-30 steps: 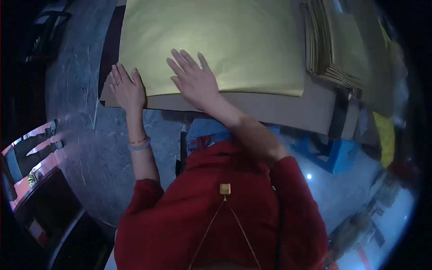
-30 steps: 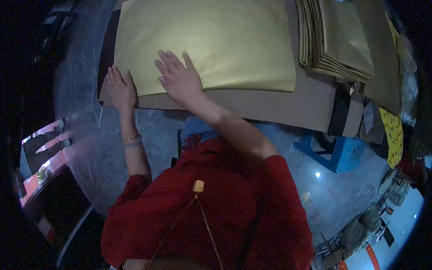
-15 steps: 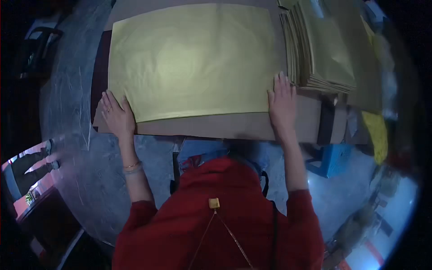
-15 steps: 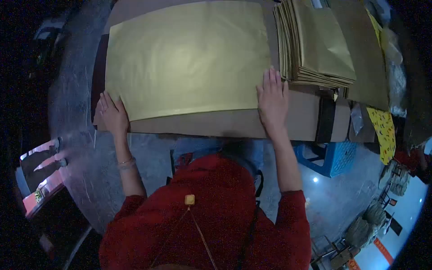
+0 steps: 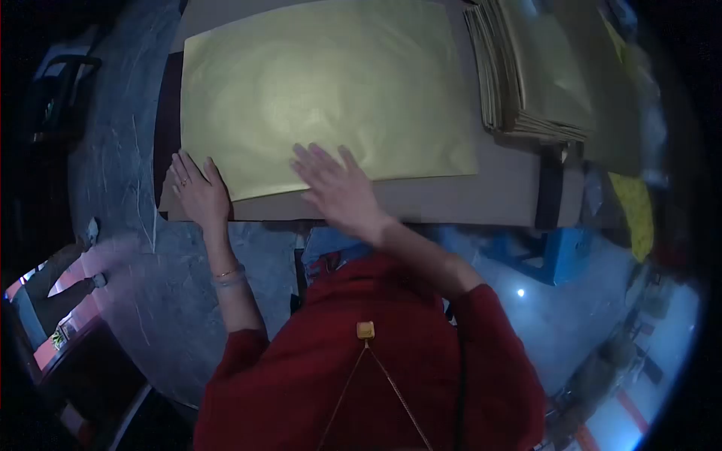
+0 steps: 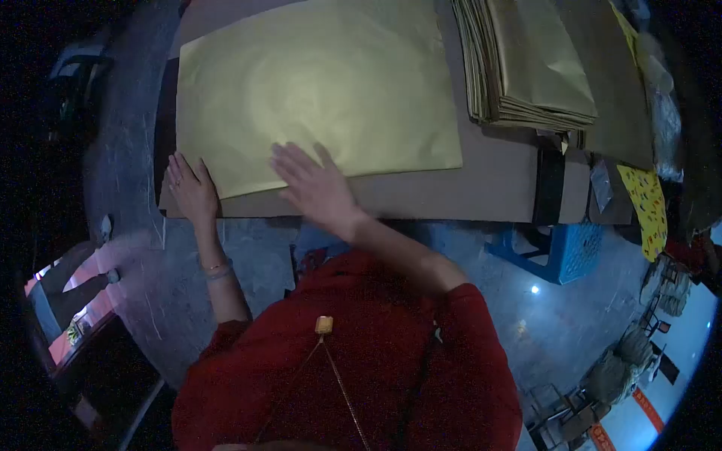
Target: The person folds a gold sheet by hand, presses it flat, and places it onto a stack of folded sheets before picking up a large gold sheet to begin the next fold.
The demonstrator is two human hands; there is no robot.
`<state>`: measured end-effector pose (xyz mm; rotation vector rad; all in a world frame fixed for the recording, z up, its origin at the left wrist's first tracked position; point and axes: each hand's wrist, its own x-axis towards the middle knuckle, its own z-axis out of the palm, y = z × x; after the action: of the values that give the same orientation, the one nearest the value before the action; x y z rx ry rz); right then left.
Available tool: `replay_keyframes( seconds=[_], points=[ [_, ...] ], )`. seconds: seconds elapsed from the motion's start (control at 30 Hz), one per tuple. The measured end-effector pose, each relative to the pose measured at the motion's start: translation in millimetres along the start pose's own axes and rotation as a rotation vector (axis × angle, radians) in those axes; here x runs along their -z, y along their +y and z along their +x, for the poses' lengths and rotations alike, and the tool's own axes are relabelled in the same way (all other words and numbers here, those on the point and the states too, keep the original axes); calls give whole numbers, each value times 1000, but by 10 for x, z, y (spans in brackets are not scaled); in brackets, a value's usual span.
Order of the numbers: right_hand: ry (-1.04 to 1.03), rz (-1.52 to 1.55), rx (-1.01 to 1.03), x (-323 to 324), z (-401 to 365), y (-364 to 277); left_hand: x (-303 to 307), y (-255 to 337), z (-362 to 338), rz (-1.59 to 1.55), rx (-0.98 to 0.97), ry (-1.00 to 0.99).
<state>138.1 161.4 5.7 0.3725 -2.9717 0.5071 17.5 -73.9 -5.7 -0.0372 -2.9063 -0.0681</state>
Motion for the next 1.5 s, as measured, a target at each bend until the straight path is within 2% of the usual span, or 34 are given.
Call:
replay_keyframes(
  seconds=[0.13,0.2,0.33,0.4,0.43,0.5,0.53,0.6,0.67,0.7,0.73,0.8,0.9,1.0,1.1,1.17,1.2,1.27,1.3,1.37,1.4,1.43,1.47,1.5],
  points=[
    [-131,-227,-354,483,-797,843,-28,-9,11,-14,-5,42],
    [-51,-303,-558,626,-1159,1150,0,1,0,-46,-5,34],
    [-61,-347,-603,618,-1367,1371,-29,26,-3,-40,34,55],
    [46,-234,-674,670,-1291,1305,-8,25,-5,-29,25,100],
    [47,-225,-650,699,-1227,1237,9,38,-7,-35,-2,141],
    [177,-173,-574,720,-1083,1013,154,154,-36,2,-31,224],
    [118,-198,-547,670,-1067,943,205,204,-88,16,-16,233],
    [58,-188,-524,597,-1130,903,320,315,-199,-138,-109,337],
    [-5,-184,-500,541,-1161,928,493,654,-495,-376,-309,189],
    [-17,-198,-503,518,-1178,926,589,852,-636,-489,-472,47],
    [-31,-213,-508,499,-1184,936,562,1013,-759,-495,-667,-115],
    [-23,-210,-498,472,-1189,947,450,1315,-998,-551,-891,-233],
    [-23,-229,-503,463,-1177,957,313,1341,-1023,-443,-826,-317],
    [-32,-240,-513,498,-1181,921,430,960,-938,-388,-679,-333],
    [-23,-243,-508,483,-1190,915,445,349,-854,-237,-408,-244],
    [-19,-251,-509,463,-1199,918,402,-47,-774,-37,-308,-160],
    [-19,-251,-511,464,-1201,926,373,-192,-732,-36,-308,-162],
    [-18,-252,-509,473,-1195,933,353,-343,-663,135,-211,-42],
    [-29,-222,-522,463,-1198,978,293,-312,-668,135,-212,-40],
    [-27,-196,-538,470,-1179,964,326,-219,-645,32,-51,42],
    [29,-179,-524,458,-1160,936,346,-137,-652,-58,-30,134],
    [80,-165,-510,460,-1150,893,362,-64,-653,-65,-35,137],
    [-19,-341,-514,490,-1036,764,366,8,-668,-169,-45,166],
    [-18,-233,-444,490,-904,590,373,81,-690,-275,-57,189]
  ],
)
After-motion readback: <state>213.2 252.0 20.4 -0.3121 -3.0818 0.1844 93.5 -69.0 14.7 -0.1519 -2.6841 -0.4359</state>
